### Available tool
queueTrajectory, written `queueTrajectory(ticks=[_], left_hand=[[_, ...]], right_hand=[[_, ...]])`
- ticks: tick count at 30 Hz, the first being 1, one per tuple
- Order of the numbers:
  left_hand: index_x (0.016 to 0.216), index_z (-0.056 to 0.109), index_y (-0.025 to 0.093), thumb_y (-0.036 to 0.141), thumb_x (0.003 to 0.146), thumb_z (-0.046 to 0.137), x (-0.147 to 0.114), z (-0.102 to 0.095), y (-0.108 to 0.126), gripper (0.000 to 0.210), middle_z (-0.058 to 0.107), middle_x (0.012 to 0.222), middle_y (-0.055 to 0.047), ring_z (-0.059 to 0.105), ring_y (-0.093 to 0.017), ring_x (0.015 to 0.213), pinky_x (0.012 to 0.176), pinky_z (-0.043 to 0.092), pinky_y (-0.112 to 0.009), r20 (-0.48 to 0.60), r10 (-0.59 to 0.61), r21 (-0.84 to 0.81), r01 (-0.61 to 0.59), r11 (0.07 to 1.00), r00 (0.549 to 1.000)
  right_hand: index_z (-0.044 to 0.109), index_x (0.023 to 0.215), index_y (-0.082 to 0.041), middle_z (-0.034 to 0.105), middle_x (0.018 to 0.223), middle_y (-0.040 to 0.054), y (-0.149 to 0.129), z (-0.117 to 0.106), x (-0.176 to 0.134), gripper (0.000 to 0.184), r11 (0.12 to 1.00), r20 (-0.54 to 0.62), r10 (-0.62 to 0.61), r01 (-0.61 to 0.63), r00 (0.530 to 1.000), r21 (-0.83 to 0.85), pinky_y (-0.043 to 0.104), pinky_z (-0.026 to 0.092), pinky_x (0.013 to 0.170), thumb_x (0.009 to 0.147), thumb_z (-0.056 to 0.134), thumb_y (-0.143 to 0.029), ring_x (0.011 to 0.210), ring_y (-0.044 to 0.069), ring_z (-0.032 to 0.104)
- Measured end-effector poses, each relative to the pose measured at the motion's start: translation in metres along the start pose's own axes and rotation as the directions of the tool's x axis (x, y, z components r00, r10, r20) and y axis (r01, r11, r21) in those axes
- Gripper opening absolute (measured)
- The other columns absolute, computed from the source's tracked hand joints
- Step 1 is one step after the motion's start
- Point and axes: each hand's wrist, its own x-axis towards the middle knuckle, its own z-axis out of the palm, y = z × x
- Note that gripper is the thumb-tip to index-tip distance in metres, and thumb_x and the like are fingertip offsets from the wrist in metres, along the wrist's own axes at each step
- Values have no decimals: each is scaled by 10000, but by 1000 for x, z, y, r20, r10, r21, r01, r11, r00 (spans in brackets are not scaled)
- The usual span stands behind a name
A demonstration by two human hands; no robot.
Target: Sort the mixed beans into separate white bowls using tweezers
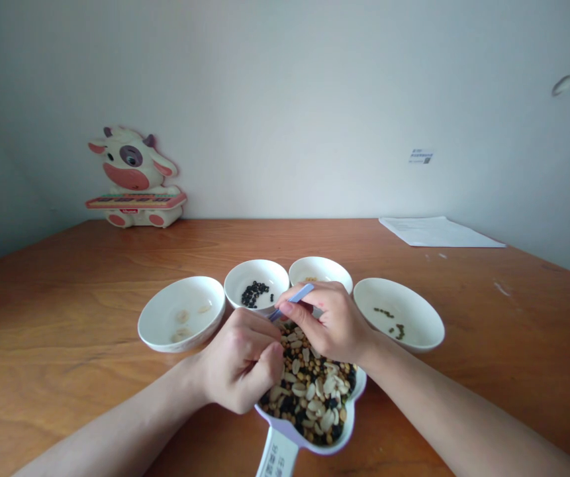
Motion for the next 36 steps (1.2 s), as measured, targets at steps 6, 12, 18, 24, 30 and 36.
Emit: queueTrajectory(ticks=[6, 12, 18, 24, 30, 36], left_hand=[[561, 570, 137, 117, 827, 415, 2, -2, 8, 309, 568, 505, -46, 441, -110, 456, 469, 313, -265, 108, -83, -25, 86, 996, 991], [541, 558, 135, 115, 823, 422, 1, -2, 6, 314, 536, 484, -33, 415, -102, 442, 453, 305, -269, 117, -85, -23, 88, 996, 990], [521, 528, 142, 121, 823, 422, 1, -2, 4, 320, 512, 484, -25, 392, -99, 443, 455, 289, -276, 90, -79, -18, 81, 997, 993], [501, 462, 155, 123, 806, 424, -2, -1, 3, 309, 453, 475, -9, 329, -95, 437, 449, 268, -279, 120, -88, -49, 95, 994, 989], [496, 464, 163, 119, 805, 409, -1, -2, 4, 317, 450, 463, -10, 326, -100, 428, 450, 269, -275, 100, -62, -40, 67, 997, 993], [518, 509, 159, 121, 802, 401, 0, -2, 6, 306, 472, 465, -17, 349, -102, 423, 453, 283, -274, 79, -56, -34, 59, 998, 995]], right_hand=[[684, 822, -146, 738, 800, 53, -1, 1, 1, 151, 1000, 7, -20, 20, 1000, -11, 251, 497, 699, 903, 557, -144, 740, 158, 682], [666, 763, -140, 713, 721, 52, -2, 0, 1, 170, 999, -11, -32, 32, 999, -3, 253, 485, 648, 886, 548, -127, 663, 152, 654], [659, 761, -146, 680, 683, 46, -1, -1, -2, 190, 999, -94, -41, 42, 995, 6, 263, 461, 598, 897, 530, -172, 624, 151, 623], [660, 764, -138, 629, 616, 13, 0, -1, -3, 195, 999, -216, 25, -35, 976, -41, 235, 401, 523, 904, 537, -192, 532, 110, 552], [662, 773, -128, 629, 627, 28, 0, -1, -3, 201, 999, -177, 28, -32, 984, -21, 247, 395, 533, 898, 527, -209, 550, 123, 548], [541, 592, -163, 521, 517, 7, 4, -5, -1, 242, 995, 74, 59, -52, 996, -84, 265, 320, 503, 826, 514, -216, 484, 119, 440]])
